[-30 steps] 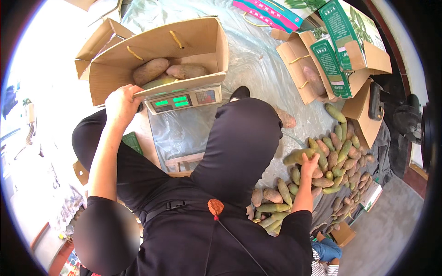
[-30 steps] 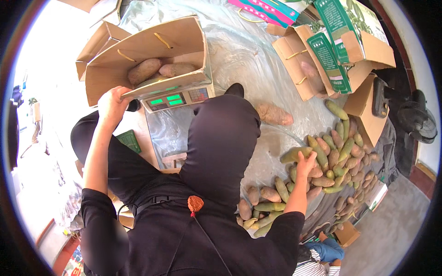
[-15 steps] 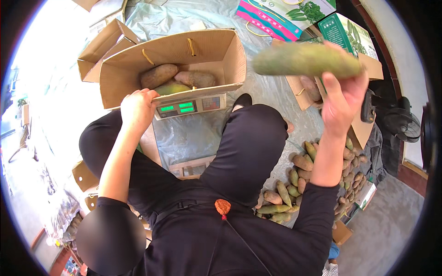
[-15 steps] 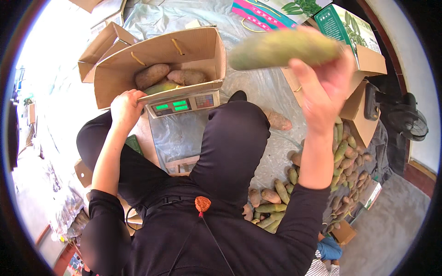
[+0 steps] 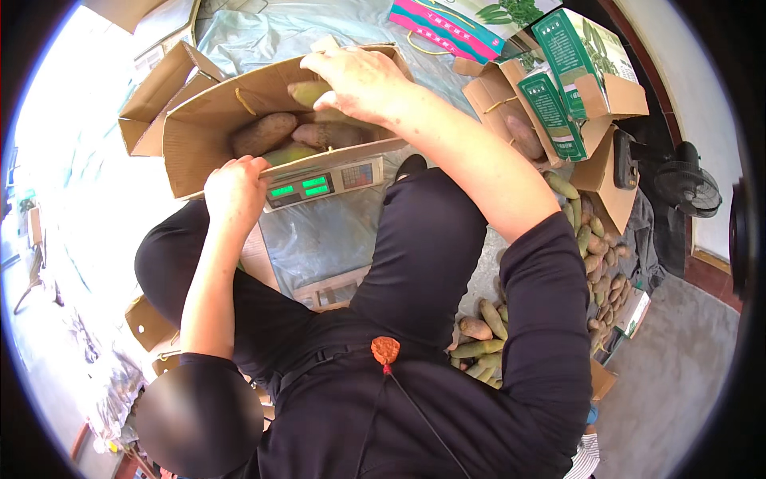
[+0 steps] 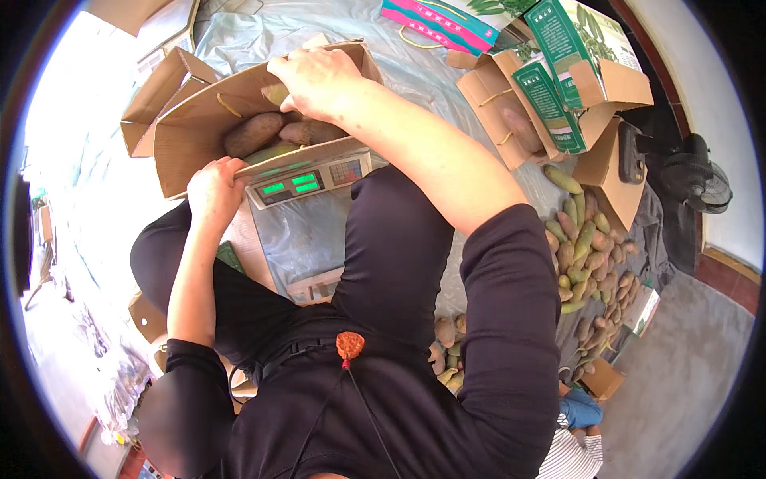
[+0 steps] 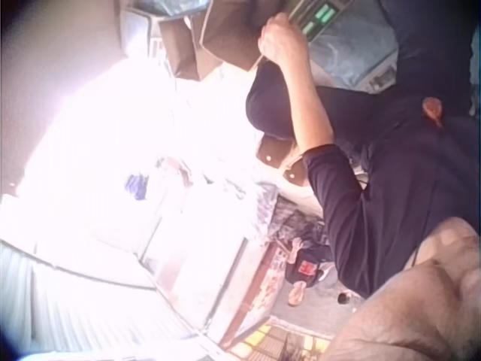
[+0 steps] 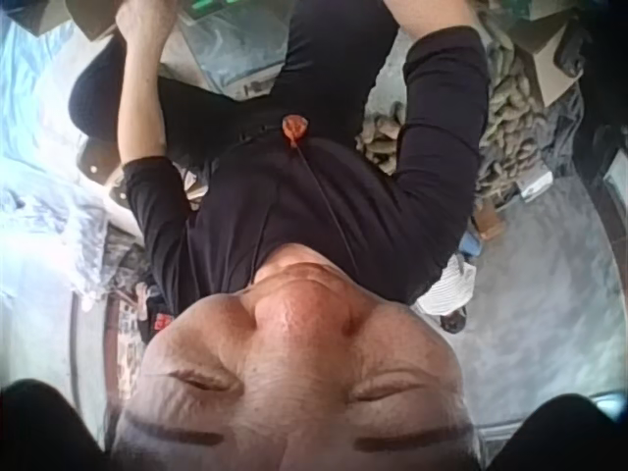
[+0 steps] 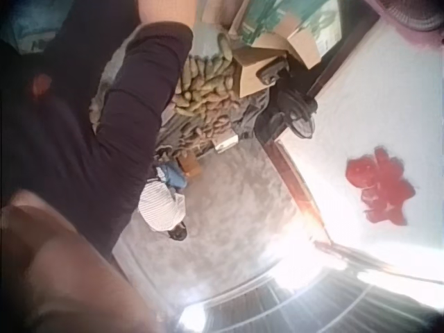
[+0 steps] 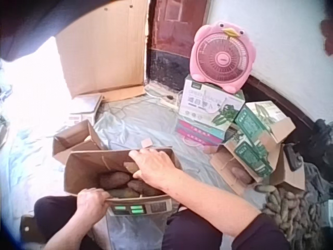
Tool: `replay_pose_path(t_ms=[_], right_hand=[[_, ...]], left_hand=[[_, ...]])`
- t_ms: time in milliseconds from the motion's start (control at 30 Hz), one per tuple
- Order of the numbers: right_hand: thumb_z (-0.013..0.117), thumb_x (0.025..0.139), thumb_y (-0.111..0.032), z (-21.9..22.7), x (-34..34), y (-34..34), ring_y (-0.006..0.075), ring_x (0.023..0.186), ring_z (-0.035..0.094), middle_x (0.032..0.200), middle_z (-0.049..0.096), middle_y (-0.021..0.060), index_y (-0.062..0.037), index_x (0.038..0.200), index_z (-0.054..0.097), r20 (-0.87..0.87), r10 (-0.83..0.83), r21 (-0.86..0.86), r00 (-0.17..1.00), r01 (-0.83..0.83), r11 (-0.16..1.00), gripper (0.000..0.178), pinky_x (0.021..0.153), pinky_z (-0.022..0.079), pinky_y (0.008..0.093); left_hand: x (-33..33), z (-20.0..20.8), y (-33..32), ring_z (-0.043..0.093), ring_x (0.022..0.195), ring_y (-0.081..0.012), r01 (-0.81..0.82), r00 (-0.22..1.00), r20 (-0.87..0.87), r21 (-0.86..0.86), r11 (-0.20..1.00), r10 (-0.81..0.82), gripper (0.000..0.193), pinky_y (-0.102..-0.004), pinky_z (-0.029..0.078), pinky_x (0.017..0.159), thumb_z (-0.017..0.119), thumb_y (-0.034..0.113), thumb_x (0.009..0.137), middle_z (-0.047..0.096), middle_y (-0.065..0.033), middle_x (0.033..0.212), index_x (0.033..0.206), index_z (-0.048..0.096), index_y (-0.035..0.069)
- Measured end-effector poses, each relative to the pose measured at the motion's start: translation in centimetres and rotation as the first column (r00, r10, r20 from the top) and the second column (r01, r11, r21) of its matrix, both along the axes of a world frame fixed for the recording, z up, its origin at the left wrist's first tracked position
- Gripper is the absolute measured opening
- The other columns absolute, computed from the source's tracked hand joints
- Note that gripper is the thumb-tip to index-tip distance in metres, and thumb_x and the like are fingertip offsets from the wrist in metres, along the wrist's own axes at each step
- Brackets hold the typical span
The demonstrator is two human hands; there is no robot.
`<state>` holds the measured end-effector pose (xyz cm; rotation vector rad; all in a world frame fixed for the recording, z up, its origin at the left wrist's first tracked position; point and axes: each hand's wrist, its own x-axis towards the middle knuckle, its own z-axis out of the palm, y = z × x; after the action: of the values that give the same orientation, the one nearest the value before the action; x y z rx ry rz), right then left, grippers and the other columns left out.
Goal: Packing and weighing produce into boxes.
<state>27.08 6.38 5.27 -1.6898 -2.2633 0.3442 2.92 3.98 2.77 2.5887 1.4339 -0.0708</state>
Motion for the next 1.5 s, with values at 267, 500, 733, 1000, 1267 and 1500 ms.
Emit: replay_pose_path(t_ms=[267, 500, 733, 1000, 1267, 1500], right_hand=[[0.064, 0.085, -0.016, 1.4, 9.6, -5.6, 0.0143, 0.097, 0.061, 0.105, 0.065, 0.0067, -0.0047, 0.114, 0.061, -0.475, -0.326, -0.12, 0.817, 0.307, 0.944, 0.031, 0.086, 0.048, 0.0286], [0.067, 0.08, -0.019, -8.5, 23.2, -21.4, 0.0204, 0.092, 0.065, 0.097, 0.068, 0.0129, -0.0034, 0.109, 0.062, -0.374, -0.718, -0.198, 0.587, 0.706, 0.68, 0.033, 0.081, 0.05, 0.0321], [0.068, 0.075, -0.021, -19.7, 24.3, -39.7, 0.0308, 0.092, 0.064, 0.096, 0.067, 0.0161, -0.005, 0.104, 0.064, 0.127, -0.937, -0.393, 0.326, 0.884, 0.254, 0.033, 0.082, 0.05, 0.0395], [0.071, 0.074, -0.024, -25.1, 21.9, -50.5, 0.0315, 0.104, 0.059, 0.11, 0.063, 0.0187, -0.0039, 0.118, 0.058, 0.286, -0.958, -0.443, 0.006, 0.888, -0.126, 0.05, 0.088, 0.047, 0.037], [0.077, 0.068, -0.026, -25.7, 26.0, -55.4, 0.0403, 0.127, 0.035, 0.133, 0.041, 0.028, -0.0009, 0.133, 0.042, 0.416, -0.883, -0.317, -0.217, 0.876, -0.364, 0.079, 0.105, 0.036, 0.0393], [0.079, 0.063, -0.042, -28.2, 30.0, -61.4, 0.0397, 0.126, 0.039, 0.135, 0.045, 0.0223, -0.001, 0.138, 0.037, 0.494, -0.855, -0.26, -0.157, 0.912, -0.317, 0.095, 0.108, 0.03, 0.0408]], left_hand=[[-0.3, -0.6, 0.4, 0.063, 0.084, -0.0253, 0.01, 1.0, 0.018, 0.032, 0.999, -0.011, 0.012, -0.0391, 0.05, 0.073, 0.066, 0.018, 0.075, 0.064, -0.0052, 0.083, 0.086, 0.067, 0.013], [0.5, 0.5, 0.1, 0.063, 0.085, -0.0277, -0.056, 0.998, -0.032, -0.038, 0.998, 0.055, 0.015, -0.0385, 0.049, 0.072, 0.066, 0.02, 0.077, 0.065, -0.006, 0.089, 0.091, 0.066, 0.013], [0.3, -0.6, 0.3, 0.062, 0.083, -0.0289, -0.01, 1.0, 0.024, -0.023, 1.0, 0.011, 0.015, -0.0384, 0.048, 0.071, 0.064, 0.02, 0.078, 0.064, -0.0068, 0.087, 0.091, 0.065, 0.012], [0.3, -0.1, -0.2, 0.063, 0.083, -0.0294, -0.023, 1.0, 0.017, -0.026, 0.999, 0.023, 0.016, -0.0367, 0.048, 0.071, 0.064, 0.019, 0.079, 0.065, -0.0088, 0.088, 0.091, 0.066, 0.009], [-0.4, 0.0, 0.0, 0.063, 0.081, -0.0288, -0.06, 0.998, 0.017, -0.044, 0.997, 0.061, 0.015, -0.0345, 0.048, 0.072, 0.063, 0.016, 0.08, 0.064, -0.0101, 0.086, 0.092, 0.065, 0.006], [0.7, -1.3, 0.5, 0.062, 0.079, -0.0279, -0.062, 0.997, 0.027, -0.095, 0.994, 0.065, 0.013, -0.0337, 0.047, 0.071, 0.064, 0.015, 0.079, 0.063, -0.0091, 0.084, 0.089, 0.065, 0.006]])
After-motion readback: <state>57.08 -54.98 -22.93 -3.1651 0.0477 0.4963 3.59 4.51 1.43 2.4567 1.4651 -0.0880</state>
